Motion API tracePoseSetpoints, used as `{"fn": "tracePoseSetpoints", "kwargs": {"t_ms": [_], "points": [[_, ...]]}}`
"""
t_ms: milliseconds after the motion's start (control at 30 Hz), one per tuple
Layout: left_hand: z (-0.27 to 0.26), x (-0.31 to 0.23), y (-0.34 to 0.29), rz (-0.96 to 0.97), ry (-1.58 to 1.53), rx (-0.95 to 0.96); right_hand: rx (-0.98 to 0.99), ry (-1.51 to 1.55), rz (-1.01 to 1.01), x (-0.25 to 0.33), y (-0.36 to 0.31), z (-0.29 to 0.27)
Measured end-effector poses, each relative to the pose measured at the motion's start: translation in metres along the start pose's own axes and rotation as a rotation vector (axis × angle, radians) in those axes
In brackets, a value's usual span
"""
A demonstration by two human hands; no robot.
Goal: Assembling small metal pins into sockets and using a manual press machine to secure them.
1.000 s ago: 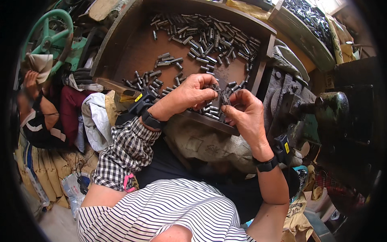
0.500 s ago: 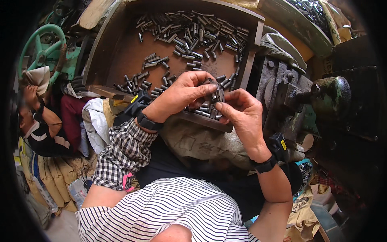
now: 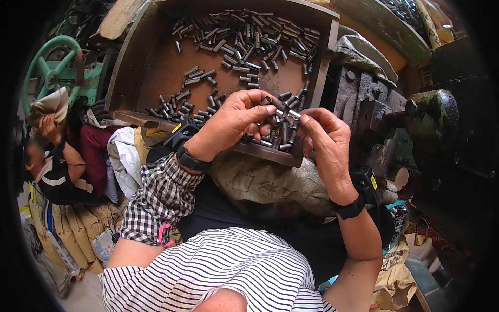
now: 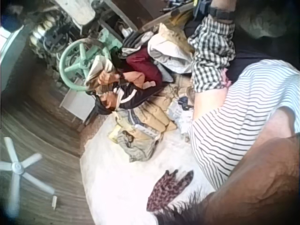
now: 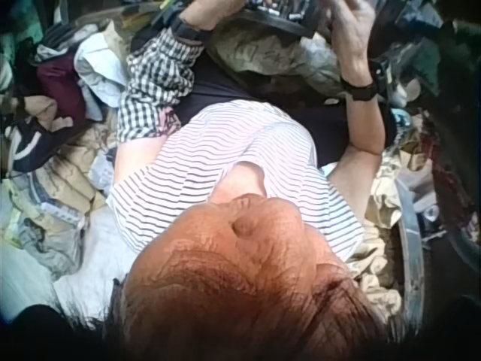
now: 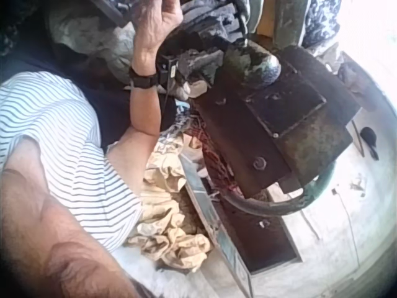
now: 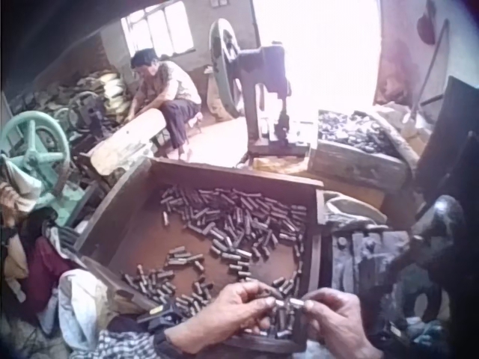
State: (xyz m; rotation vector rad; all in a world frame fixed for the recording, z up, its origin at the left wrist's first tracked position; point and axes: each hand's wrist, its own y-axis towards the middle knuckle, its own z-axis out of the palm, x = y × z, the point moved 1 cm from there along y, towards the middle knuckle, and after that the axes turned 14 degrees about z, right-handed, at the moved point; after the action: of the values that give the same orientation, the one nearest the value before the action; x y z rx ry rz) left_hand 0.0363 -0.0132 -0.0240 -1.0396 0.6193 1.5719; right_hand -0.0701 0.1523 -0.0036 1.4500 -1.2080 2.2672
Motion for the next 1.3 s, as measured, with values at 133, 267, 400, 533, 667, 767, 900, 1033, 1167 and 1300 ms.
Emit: {"fn": "tracePoseSetpoints", "kwargs": {"t_ms": [133, 267, 400, 533, 667, 767, 900, 1033, 1167, 1300], "points": [[0.001, -0.001, -0.001, 0.018, -0.044, 0.020, -0.042, -0.129, -0.030, 0.002, -0.004, 0.006], [0.002, 0.000, 0.000, 0.027, -0.076, 0.025, 0.021, -0.086, 0.037, 0.000, -0.001, 0.003], [0.002, 0.000, -0.001, 0.009, -0.070, 0.016, 0.034, -0.042, 0.092, -0.003, 0.001, 0.002], [0.002, 0.000, 0.000, -0.043, -0.108, -0.017, 0.090, 0.061, 0.168, -0.002, 0.001, 0.002], [0.003, 0.000, 0.001, -0.044, -0.149, 0.001, 0.105, 0.074, 0.155, -0.004, 0.001, 0.001], [0.004, 0.001, 0.000, -0.056, -0.166, -0.004, 0.082, 0.042, 0.103, -0.004, -0.001, 0.003], [0.003, 0.001, 0.000, -0.085, -0.184, -0.008, 0.047, -0.003, 0.052, -0.005, -0.002, 0.006], [0.009, 0.000, -0.002, -0.078, -0.124, 0.026, 0.038, -0.049, 0.009, -0.002, -0.006, 0.011], [0.019, -0.014, -0.008, -0.068, 0.123, 0.184, 0.120, 0.065, 0.072, 0.000, -0.004, 0.005], [0.016, -0.009, -0.008, 0.321, 0.762, 0.249, 0.140, 0.076, 0.138, -0.004, 0.000, 0.007]]}}
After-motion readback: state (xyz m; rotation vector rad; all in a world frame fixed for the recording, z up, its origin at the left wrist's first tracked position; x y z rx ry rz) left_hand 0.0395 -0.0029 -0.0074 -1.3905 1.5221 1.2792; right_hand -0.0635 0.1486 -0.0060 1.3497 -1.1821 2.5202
